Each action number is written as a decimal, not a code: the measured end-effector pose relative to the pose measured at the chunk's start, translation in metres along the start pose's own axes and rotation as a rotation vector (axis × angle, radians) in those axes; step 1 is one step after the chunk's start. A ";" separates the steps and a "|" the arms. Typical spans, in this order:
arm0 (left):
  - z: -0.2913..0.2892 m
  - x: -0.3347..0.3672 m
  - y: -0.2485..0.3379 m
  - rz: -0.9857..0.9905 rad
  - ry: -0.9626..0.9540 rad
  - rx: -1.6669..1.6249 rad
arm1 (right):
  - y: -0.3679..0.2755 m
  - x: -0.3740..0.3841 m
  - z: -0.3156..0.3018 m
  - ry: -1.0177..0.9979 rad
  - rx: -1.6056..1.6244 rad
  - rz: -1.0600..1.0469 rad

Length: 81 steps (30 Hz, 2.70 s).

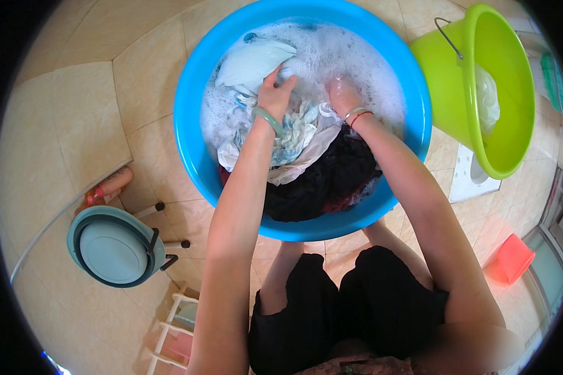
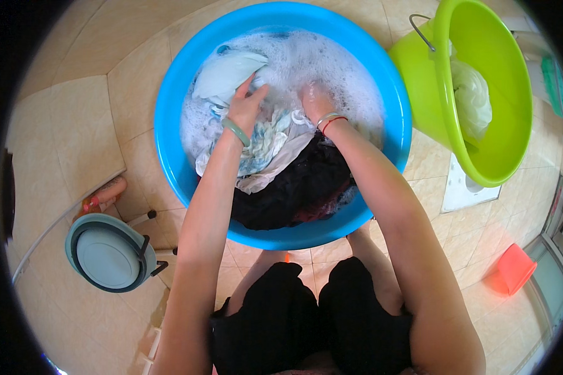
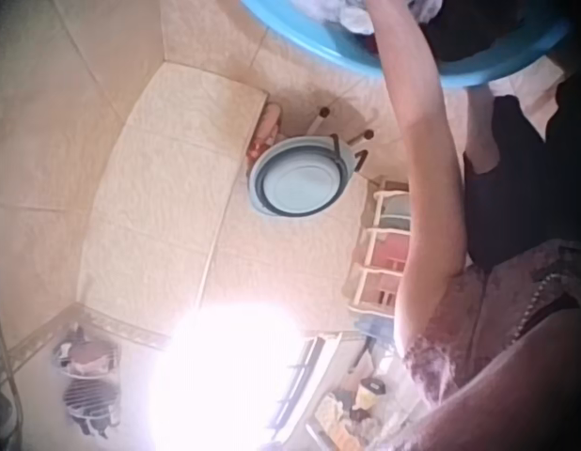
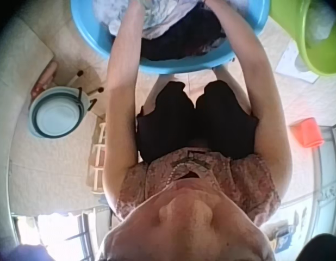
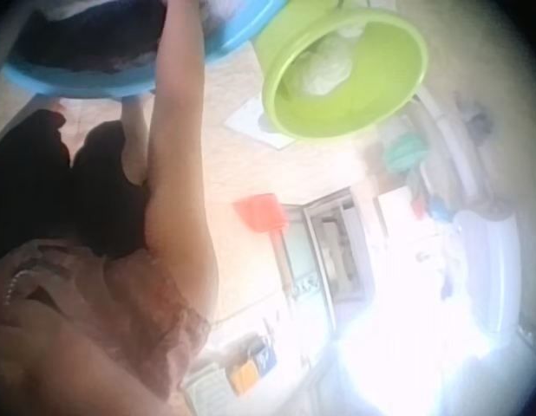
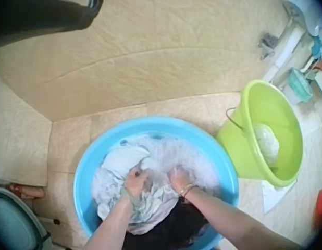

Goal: The person hand washes clothes in a blue basin filled with soapy water. They scrub and wring various garments, including a white cloth and dark-colored items, then transfer the washed white cloth into a green bucket.

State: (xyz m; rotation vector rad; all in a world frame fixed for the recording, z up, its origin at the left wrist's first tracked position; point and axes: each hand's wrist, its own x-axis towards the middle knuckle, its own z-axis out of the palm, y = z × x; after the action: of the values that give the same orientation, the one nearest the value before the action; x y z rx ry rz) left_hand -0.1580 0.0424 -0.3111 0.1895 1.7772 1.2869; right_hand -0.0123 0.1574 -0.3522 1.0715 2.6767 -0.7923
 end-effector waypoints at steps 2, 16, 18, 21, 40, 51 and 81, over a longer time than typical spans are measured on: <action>0.005 -0.005 0.003 -0.042 -0.008 -0.173 | 0.000 0.009 -0.002 -0.121 0.116 0.264; -0.020 -0.084 0.047 -0.476 -0.371 -1.014 | -0.155 -0.118 -0.102 0.130 0.610 -0.754; -0.018 -0.079 0.027 -0.493 -0.687 -1.238 | -0.164 -0.128 -0.096 0.135 0.550 -0.763; -0.021 -0.070 -0.016 -0.381 -0.685 -1.299 | -0.155 -0.116 -0.074 0.374 0.383 -0.803; 0.010 -0.092 -0.034 -0.040 -0.084 -1.055 | -0.131 -0.088 -0.067 0.325 0.181 -0.539; 0.007 -0.079 -0.035 -0.347 0.079 -0.921 | -0.129 -0.081 -0.060 0.271 0.081 -0.429; -0.019 -0.049 0.012 -0.398 -0.650 -1.025 | -0.150 -0.113 -0.081 0.305 0.530 -0.678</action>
State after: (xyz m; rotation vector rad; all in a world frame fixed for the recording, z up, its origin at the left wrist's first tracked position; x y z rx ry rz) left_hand -0.1475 0.0065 -0.2723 -0.2888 0.4547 1.4512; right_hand -0.0271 0.0415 -0.1844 0.3241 3.2232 -1.6372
